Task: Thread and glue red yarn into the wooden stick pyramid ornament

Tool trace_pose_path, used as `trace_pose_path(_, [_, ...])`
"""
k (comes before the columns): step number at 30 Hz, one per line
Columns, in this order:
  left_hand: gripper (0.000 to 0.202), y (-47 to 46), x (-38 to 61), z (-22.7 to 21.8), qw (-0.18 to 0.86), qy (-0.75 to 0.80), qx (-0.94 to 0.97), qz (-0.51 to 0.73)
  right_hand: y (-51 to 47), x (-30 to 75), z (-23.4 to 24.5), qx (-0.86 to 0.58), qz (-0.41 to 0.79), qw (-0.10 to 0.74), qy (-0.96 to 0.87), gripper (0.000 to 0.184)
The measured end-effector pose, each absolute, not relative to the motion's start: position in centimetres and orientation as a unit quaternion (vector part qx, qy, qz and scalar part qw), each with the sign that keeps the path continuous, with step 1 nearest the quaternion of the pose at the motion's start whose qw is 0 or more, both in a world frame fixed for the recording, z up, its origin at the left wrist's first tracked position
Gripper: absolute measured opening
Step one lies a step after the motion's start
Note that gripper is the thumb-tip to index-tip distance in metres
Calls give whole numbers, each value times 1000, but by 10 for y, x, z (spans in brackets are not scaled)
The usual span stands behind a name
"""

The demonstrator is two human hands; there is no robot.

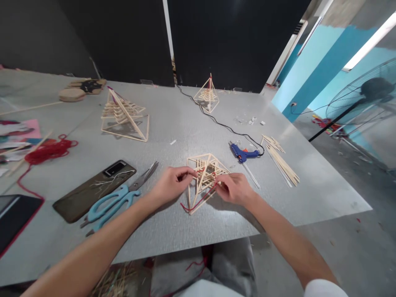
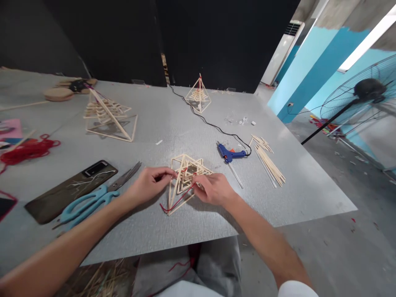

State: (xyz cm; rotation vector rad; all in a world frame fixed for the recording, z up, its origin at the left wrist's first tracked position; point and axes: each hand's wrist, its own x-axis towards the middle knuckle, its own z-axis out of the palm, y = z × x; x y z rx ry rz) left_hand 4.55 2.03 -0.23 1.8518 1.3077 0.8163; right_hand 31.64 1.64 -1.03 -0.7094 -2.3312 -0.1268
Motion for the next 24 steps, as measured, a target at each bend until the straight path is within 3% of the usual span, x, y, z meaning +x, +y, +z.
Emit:
trace_pose_path(3, [34,25,36,5,256,571,709,324,14,320,-9,-299,60,437,-846,10])
trace_pose_path(5, [34,27,31,12,241,580,732,263,13,321,-7,-308,91,466,-824,13])
trace_pose_path(11, [39,26,28,28,238,531,808,96,12,320,24,-321,185,477,-797,35])
trace_pose_path(17, [41,32,3,43,214,563,796,56,14,323,104,-345,365,347,-792,58])
trace_pose_path(21, [44,35,-13,50,229,557,798,25,24,319,157,-414,341,227,-813,58])
trace_pose_path(24, [49,36,-15,47,221,556,801,20,31,313,186,-428,284,130,-848,44])
